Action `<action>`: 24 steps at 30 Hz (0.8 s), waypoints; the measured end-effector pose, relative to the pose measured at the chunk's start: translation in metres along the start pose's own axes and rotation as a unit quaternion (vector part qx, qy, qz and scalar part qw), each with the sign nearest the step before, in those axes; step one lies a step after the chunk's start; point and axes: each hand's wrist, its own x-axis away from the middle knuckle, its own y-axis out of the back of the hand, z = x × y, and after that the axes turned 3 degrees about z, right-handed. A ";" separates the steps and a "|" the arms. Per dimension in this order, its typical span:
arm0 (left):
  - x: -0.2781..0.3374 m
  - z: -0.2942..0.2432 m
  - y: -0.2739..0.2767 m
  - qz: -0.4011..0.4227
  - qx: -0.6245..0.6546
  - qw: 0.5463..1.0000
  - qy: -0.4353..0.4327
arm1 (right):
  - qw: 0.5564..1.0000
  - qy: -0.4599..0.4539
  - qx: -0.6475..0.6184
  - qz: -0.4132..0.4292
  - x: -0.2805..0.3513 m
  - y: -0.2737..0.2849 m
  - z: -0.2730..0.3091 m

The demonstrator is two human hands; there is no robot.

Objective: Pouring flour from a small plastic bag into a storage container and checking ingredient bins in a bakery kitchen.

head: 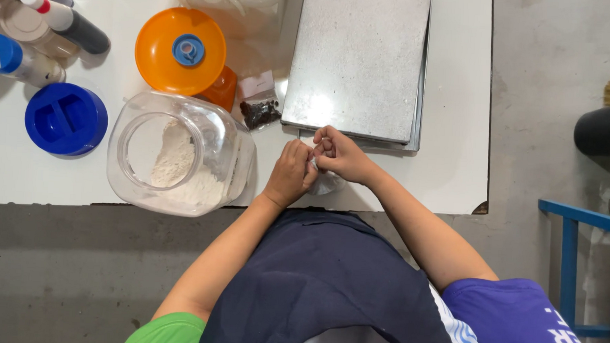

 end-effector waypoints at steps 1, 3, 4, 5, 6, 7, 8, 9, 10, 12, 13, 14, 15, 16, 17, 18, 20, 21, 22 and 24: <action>0.002 -0.001 0.000 0.003 0.001 1.000 0.004 | 1.000 -0.003 -0.003 0.000 0.003 -0.003 0.002; 0.001 -0.001 0.001 0.001 -0.004 1.000 0.010 | 0.998 0.024 0.054 -0.023 0.007 -0.006 0.007; 0.002 -0.002 0.000 0.002 -0.004 1.000 0.012 | 0.998 0.024 0.053 -0.022 0.010 -0.010 0.012; 0.001 -0.002 0.000 -0.001 0.003 1.000 0.021 | 0.993 0.029 0.100 -0.046 0.012 -0.012 0.018; 0.000 -0.003 -0.001 -0.004 0.010 0.999 0.031 | 0.986 0.034 0.148 -0.070 0.014 -0.014 0.025; 0.000 -0.004 -0.001 -0.005 0.010 0.999 0.031 | 0.986 0.035 0.148 -0.069 0.015 -0.015 0.024; 0.000 -0.005 -0.002 -0.011 0.019 0.999 0.034 | 0.983 0.036 0.162 -0.084 0.016 -0.017 0.023; 0.001 -0.005 -0.002 -0.017 0.028 0.999 0.037 | 0.979 0.037 0.175 -0.098 0.017 -0.019 0.022; -0.002 -0.005 -0.001 -0.018 0.028 0.999 0.037 | 0.979 0.037 0.175 -0.097 0.015 -0.018 0.023; -0.001 -0.007 0.001 -0.016 0.041 0.998 0.042 | 0.977 0.051 0.176 -0.108 0.014 -0.020 0.021; 0.000 -0.009 0.002 -0.014 0.043 0.998 0.044 | 0.978 0.047 0.175 -0.108 0.014 -0.021 0.020; 0.002 -0.010 0.002 -0.017 0.049 0.998 0.047 | 0.978 0.054 0.171 -0.107 0.014 -0.021 0.020; 0.001 -0.011 0.003 -0.020 0.055 0.997 0.048 | 0.978 0.062 0.168 -0.108 0.012 -0.020 0.020; 0.001 -0.010 0.001 -0.018 0.056 0.997 0.047 | 0.978 0.061 0.168 -0.110 0.013 -0.019 0.018; 0.001 -0.010 0.001 -0.023 0.061 0.997 0.052 | 0.979 0.068 0.161 -0.106 0.011 -0.018 0.017; 0.002 -0.009 0.002 -0.027 0.067 0.996 0.057 | 0.980 0.074 0.153 -0.102 0.009 -0.017 0.015; 0.002 -0.008 0.003 -0.025 0.070 0.995 0.061 | 0.980 0.076 0.158 -0.098 0.008 -0.017 0.018; 0.003 -0.007 0.003 -0.022 0.073 0.995 0.065 | 0.979 0.077 0.162 -0.094 0.008 -0.017 0.019; 0.003 -0.008 0.004 -0.022 0.074 0.995 0.066 | 0.979 0.076 0.162 -0.094 0.009 -0.017 0.019; 0.001 -0.008 0.008 -0.018 0.073 0.996 0.043 | 0.977 0.070 0.187 -0.078 0.009 -0.016 0.021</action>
